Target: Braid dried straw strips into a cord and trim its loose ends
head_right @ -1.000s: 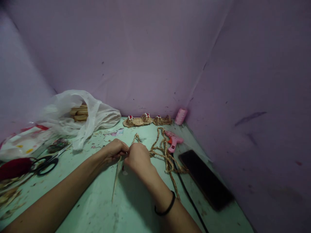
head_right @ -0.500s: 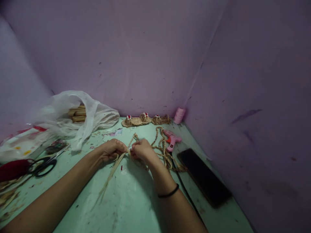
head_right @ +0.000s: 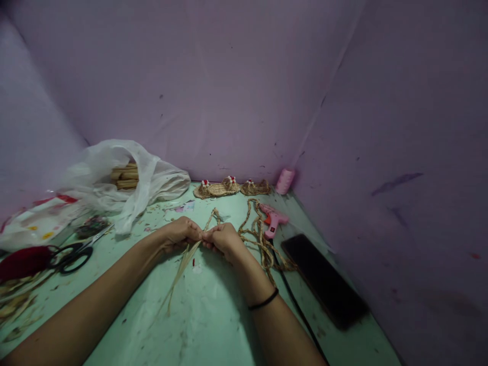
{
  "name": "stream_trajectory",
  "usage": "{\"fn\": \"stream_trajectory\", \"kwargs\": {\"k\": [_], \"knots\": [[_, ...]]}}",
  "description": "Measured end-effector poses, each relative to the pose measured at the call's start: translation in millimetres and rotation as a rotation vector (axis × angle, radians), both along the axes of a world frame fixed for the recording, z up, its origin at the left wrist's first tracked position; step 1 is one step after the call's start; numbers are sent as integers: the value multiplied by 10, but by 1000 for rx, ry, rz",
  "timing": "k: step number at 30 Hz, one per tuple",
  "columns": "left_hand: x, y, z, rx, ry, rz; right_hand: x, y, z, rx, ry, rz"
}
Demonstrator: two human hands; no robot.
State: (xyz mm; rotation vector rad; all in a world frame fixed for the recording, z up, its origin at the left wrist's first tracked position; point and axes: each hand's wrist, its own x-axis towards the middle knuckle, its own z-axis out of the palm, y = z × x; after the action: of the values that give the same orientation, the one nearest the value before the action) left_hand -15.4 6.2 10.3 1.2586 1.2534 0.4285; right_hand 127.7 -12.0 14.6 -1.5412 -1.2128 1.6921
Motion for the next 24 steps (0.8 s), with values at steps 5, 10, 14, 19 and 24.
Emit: {"fn": "stream_trajectory", "kwargs": {"k": [5,10,14,19,24], "knots": [[8,3,7,-40,-6,-8,16,6,1,-8,23,-8],[2,12,-4,-60,-19,3,29,30,-44,-25,74,6],[1,17,-15,-45,31,19,41,37,-64,-29,84,27],[4,15,5,-47,69,19,46,35,-50,-19,56,35],[15,-2,47,-45,70,1,42,48,-53,1,-20,51]]}}
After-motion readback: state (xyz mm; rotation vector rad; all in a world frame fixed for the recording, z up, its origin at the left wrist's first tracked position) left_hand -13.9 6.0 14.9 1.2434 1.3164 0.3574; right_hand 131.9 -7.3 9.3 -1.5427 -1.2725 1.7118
